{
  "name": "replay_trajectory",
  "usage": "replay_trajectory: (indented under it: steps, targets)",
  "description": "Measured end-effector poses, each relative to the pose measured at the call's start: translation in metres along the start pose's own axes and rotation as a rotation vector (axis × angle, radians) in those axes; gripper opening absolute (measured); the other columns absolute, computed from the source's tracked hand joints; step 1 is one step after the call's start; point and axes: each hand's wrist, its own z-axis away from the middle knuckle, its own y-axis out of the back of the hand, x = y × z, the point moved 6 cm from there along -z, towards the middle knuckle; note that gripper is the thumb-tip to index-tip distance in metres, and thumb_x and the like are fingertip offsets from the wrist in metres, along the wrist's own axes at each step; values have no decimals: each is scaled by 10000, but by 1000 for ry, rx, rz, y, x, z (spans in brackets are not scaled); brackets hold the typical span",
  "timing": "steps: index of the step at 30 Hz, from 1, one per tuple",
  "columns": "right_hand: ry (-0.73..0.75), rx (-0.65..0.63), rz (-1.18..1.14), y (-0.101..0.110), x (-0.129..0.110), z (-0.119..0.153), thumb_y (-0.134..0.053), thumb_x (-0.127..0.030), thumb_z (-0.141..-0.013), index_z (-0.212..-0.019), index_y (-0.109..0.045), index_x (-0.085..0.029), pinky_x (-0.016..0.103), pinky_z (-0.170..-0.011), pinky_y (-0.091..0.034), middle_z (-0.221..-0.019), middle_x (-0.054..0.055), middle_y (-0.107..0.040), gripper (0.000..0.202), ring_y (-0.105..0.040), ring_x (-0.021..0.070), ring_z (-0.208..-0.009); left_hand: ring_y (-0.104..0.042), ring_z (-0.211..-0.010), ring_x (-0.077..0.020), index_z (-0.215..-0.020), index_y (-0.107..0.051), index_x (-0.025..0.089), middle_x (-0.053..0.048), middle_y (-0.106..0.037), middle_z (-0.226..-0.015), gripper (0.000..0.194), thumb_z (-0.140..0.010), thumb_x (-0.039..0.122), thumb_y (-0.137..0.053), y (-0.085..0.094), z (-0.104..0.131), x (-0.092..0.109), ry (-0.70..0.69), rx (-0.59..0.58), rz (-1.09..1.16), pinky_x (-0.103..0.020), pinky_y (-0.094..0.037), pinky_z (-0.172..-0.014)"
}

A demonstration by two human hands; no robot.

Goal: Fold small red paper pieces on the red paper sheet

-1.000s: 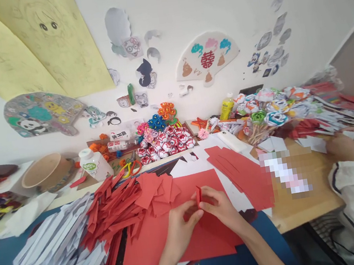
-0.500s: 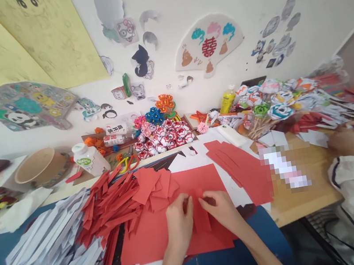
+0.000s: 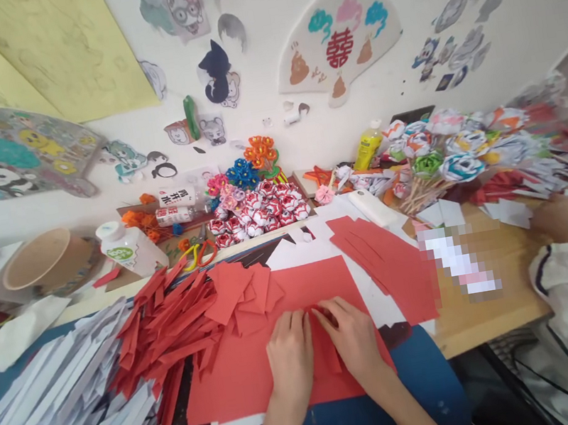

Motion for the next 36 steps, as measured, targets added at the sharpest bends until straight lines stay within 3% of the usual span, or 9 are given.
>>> replay_trajectory:
  steps: [5, 10, 15, 18, 25, 36]
  targets:
    - [114, 2, -36, -1, 1, 5, -429, -191, -965, -1091, -655, -177, 309, -762, -525, -984, 82, -664, 259, -638, 195, -869, -593, -756, -161, -1017, -646, 166, -61, -641, -843, 235, -904, 81, -458, 0, 6, 5, -144, 69, -80, -242, -461, -638]
    - [225, 16, 26, -2, 0, 7, -380, -157, -976, -1064, -682, -162, 349, -749, -544, -926, 103, -652, 315, -628, 209, -841, -582, -804, -184, -1131, -624, 149, -89, -635, -920, 313, -898, 56, -437, 2, 8, 8, -254, 31, -132, -286, -501, -677]
    - [284, -35, 42, -4, -2, 7, -378, -143, -980, -1117, -666, -172, 354, -763, -537, -938, 101, -632, 320, -606, 207, -867, -559, -814, -195, -1186, -612, 179, -90, -610, -953, 344, -896, 80, -455, 2, 8, 3, -251, -34, -127, -324, -504, -711]
    - [235, -42, -1, -3, 1, 5, -406, -165, -978, -1130, -652, -160, 352, -766, -533, -958, 104, -612, 290, -590, 207, -884, -550, -821, -204, -1233, -587, 182, -93, -602, -969, 391, -882, 64, -460, 2, 8, 1, -243, -45, -132, -342, -503, -720]
    - [262, -69, -44, -2, -2, 4, -384, -169, -986, -1156, -641, -180, 353, -765, -523, -921, 88, -594, 308, -570, 198, -864, -564, -859, -200, -1173, -611, 160, -100, -609, -973, 340, -886, 60, -459, 0, 10, -3, -173, 5, -57, -318, -516, -736]
    - [330, -88, 11, -4, 0, 6, -346, -139, -984, -1222, -612, -212, 366, -757, -530, -949, 94, -597, 365, -579, 204, -876, -561, -786, -198, -1166, -597, 109, -107, -623, -915, 340, -893, 36, -408, 1, 15, 9, -331, 60, -231, -331, -517, -692]
